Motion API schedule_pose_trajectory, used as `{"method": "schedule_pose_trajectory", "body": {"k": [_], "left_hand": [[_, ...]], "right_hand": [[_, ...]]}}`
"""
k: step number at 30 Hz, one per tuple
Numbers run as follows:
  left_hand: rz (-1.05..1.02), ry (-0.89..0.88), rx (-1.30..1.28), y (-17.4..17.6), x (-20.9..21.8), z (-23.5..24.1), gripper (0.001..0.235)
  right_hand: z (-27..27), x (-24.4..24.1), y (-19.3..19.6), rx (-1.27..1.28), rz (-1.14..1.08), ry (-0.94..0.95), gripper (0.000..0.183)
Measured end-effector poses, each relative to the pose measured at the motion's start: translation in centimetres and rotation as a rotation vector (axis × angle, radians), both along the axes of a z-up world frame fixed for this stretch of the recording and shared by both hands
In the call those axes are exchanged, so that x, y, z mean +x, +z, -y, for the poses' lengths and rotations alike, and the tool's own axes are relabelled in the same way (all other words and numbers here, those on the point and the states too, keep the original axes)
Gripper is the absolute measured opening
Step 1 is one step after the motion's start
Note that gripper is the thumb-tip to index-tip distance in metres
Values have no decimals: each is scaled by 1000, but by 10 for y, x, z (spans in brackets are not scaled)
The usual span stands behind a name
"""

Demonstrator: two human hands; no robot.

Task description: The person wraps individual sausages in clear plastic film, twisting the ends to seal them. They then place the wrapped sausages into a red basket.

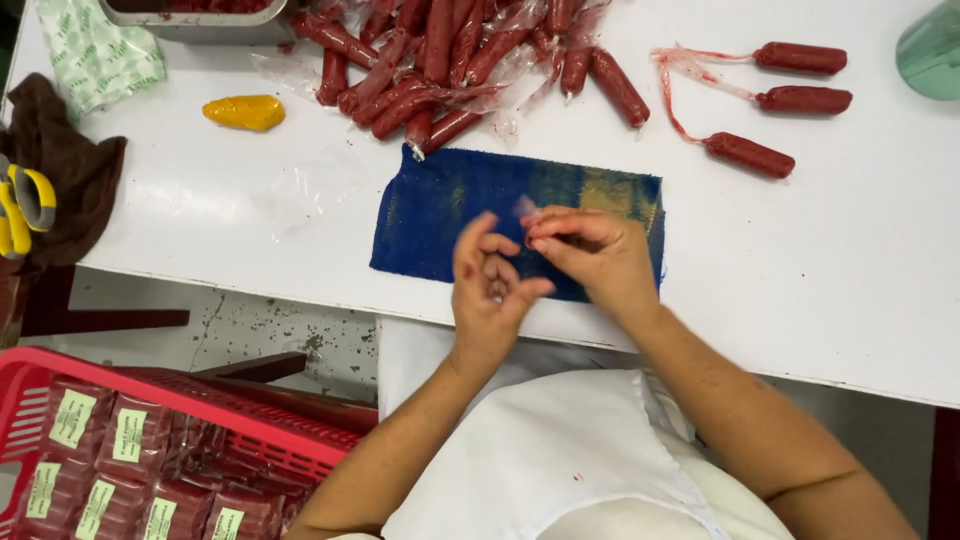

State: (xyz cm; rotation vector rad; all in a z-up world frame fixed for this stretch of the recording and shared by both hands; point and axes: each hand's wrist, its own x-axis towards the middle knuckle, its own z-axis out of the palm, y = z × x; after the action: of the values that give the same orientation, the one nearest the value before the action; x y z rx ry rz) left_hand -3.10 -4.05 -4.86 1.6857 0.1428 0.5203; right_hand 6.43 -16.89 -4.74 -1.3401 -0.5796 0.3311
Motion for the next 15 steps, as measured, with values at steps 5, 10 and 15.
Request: {"method": "schedule_pose_trajectory", "body": {"k": [5, 10, 15], "left_hand": [[161, 11, 9, 13, 34, -5, 12], [271, -380, 17, 20, 74, -24, 14], [240, -298, 588, -4, 176, -46, 16]], "right_hand": [[-1, -10, -14, -55, 12, -248, 41], [22, 4, -11, -430, 495, -216, 18], [29, 29, 21, -382, 181, -82, 23]]}}
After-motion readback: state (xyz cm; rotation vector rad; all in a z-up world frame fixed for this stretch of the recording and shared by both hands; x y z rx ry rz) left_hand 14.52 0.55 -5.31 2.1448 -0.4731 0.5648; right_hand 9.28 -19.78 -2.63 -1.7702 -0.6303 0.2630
